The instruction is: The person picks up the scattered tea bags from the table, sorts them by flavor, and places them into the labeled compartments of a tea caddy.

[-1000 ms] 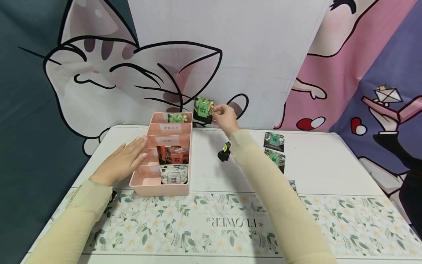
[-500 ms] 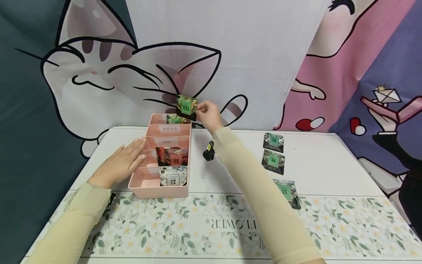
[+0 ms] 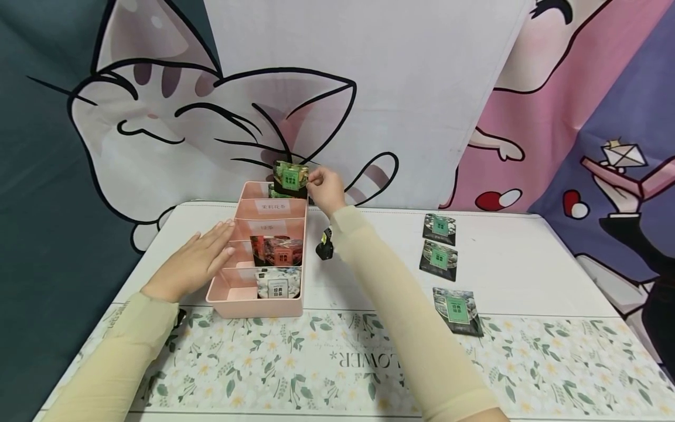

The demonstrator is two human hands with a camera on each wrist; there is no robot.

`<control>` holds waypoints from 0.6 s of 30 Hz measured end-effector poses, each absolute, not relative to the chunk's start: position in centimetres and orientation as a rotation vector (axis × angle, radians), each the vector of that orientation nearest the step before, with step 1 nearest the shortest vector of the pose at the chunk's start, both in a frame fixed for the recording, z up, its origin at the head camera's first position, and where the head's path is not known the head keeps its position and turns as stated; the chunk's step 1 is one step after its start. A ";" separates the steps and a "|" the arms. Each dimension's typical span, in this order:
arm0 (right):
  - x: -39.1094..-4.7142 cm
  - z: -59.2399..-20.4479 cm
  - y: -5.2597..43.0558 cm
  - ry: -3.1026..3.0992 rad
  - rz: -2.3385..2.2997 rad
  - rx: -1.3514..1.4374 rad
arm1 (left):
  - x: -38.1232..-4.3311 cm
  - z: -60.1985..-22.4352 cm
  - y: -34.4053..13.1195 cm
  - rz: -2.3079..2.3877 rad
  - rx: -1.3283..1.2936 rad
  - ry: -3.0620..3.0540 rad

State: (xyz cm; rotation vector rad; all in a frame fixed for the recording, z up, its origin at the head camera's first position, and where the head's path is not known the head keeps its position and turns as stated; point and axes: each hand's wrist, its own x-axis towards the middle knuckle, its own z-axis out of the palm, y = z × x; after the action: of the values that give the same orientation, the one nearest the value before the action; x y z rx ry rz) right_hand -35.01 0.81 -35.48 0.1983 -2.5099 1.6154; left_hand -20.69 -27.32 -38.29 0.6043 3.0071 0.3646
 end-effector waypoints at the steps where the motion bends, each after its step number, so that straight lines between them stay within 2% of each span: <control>1: -35.0 -35.5 0.8 -2.518 1.611 0.197 | -20.7 -38.3 -27.3 0.366 0.602 3.007; 18: -34.9 -35.5 -0.2 -2.633 1.595 0.202 | -20.5 -38.2 -27.2 0.371 0.604 3.001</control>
State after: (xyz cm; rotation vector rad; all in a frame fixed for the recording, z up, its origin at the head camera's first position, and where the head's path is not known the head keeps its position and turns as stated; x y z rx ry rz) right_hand -34.89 -0.18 -35.48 0.2023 -2.6328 1.5946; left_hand -20.50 -27.20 -38.16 0.6041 3.0007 0.3714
